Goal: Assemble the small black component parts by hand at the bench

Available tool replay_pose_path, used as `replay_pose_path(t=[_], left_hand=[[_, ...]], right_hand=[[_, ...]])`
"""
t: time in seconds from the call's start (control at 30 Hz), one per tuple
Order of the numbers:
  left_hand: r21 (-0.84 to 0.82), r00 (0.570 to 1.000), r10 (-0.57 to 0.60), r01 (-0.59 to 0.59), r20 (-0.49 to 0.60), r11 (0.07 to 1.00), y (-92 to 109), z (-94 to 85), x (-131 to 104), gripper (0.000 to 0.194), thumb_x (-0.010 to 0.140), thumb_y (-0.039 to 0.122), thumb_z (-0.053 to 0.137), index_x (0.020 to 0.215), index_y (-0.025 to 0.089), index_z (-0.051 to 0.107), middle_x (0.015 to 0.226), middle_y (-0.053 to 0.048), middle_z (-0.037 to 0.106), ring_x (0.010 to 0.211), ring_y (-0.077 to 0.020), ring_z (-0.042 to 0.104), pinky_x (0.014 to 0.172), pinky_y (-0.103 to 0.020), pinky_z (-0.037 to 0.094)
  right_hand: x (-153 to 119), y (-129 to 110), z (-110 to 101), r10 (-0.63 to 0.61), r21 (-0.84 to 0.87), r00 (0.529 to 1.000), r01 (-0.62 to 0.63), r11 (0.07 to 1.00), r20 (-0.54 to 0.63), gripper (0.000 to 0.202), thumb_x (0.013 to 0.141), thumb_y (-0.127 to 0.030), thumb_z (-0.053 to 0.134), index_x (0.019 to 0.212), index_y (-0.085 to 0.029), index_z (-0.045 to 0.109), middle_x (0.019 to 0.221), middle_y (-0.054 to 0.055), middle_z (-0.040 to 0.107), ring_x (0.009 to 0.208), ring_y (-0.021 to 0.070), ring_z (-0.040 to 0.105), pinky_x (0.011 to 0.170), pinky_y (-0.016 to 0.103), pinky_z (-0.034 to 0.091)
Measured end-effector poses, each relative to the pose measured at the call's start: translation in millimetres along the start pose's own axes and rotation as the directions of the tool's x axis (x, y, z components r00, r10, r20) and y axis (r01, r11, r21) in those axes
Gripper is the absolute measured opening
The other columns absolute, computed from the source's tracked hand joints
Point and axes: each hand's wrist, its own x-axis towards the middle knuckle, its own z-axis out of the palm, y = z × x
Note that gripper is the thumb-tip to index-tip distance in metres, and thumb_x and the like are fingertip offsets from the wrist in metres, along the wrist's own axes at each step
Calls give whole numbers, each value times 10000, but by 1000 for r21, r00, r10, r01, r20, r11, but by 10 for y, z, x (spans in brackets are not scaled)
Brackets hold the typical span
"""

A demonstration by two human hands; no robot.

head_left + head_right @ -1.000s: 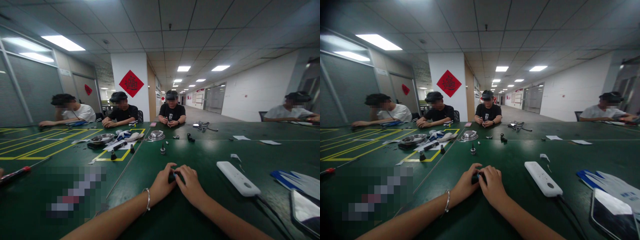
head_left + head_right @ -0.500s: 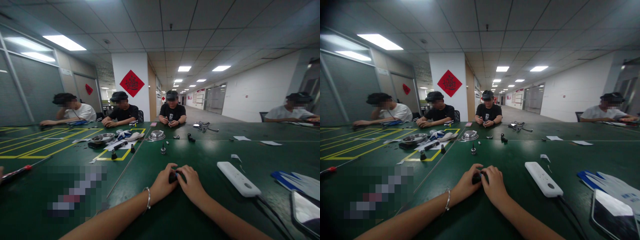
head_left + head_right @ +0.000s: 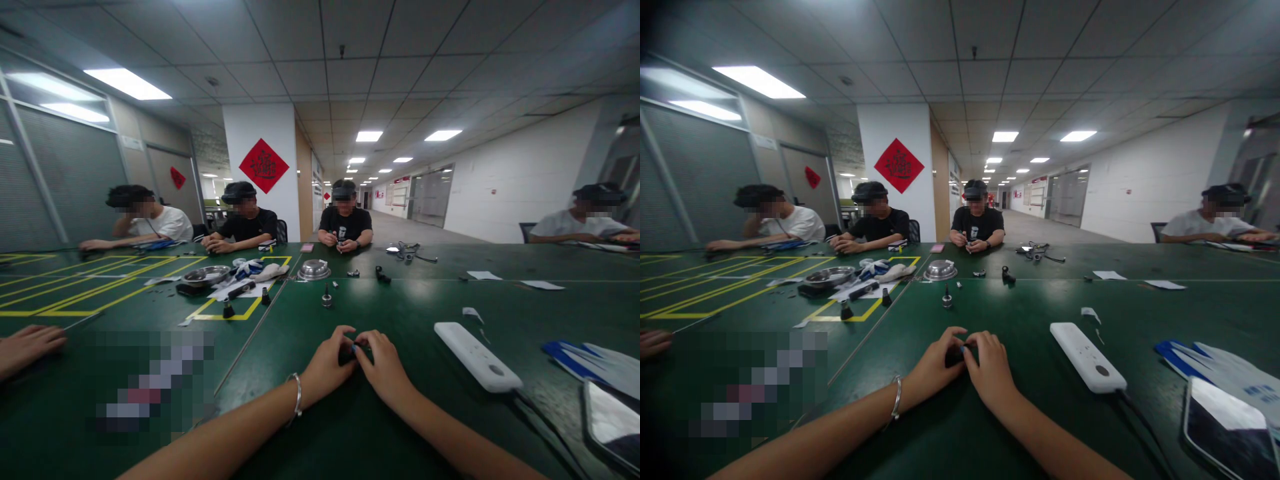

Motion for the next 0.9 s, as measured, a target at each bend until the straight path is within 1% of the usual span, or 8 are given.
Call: replay_pose_path(t=[0.2,0.37,0.47,0.57,0.63,0.7,0.8,0.9], left_hand=[[-8,999,24,-23,42,1000,-9,-12,-3,528,714,89,567,1192,203,373,935,-19,633,856,-156,597,773,-291,464],[-22,999,4,-3,52,1000,9,-17,-2,539,705,76,571,1189,207,373,962,-21,632,890,-160,593,803,-301,464],[-15,999,-2,2,49,1000,15,-18,1,525,707,84,573,1180,205,381,955,-23,631,894,-164,594,804,-302,463],[-4,999,9,-8,33,1000,-2,-8,3,514,705,90,568,1173,199,384,934,-24,631,872,-163,599,785,-292,464],[6,1000,23,-23,19,1000,-17,2,4,514,700,82,553,1172,195,386,925,-23,629,849,-158,603,768,-284,464],[19,999,33,-33,8,999,-24,7,3,510,698,81,541,1173,189,390,927,-27,629,843,-160,607,760,-284,463],[15,1000,31,-31,5,999,-14,-1,1,509,698,96,554,1172,187,393,946,-36,633,862,-167,609,768,-286,462],[-12,999,38,-37,26,999,-2,-14,-2,499,709,109,559,1172,190,392,928,-28,634,837,-159,607,743,-275,463]], right_hand=[[-8,-31,-24,43,262,998,-27,965,-54,184,910,-284,347,1004,-183,468,912,67,573,848,206,577,731,301,461],[-20,-30,-17,-23,185,996,38,982,-81,269,926,-256,291,1073,-183,504,980,76,546,922,206,551,803,323,444],[-26,-12,23,31,158,998,-22,987,-55,299,906,-211,328,1171,-164,458,984,84,547,931,208,551,796,320,447],[-18,-13,34,49,118,999,-52,992,22,198,853,-171,440,1036,-160,513,881,57,555,818,200,563,715,304,451],[-12,-29,16,-15,82,996,8,997,86,118,821,-137,485,904,-177,558,831,29,543,762,185,555,682,288,440],[-11,-52,-8,-67,60,991,61,996,114,129,818,-121,495,879,-189,586,830,20,531,761,180,549,682,283,434],[-19,-75,-25,-88,80,993,81,993,79,166,842,-116,468,932,-188,588,889,36,520,819,185,545,731,292,440],[-19,-75,-28,-75,113,997,72,991,28,224,819,-97,472,1008,-184,554,936,48,520,848,189,539,745,292,449]])
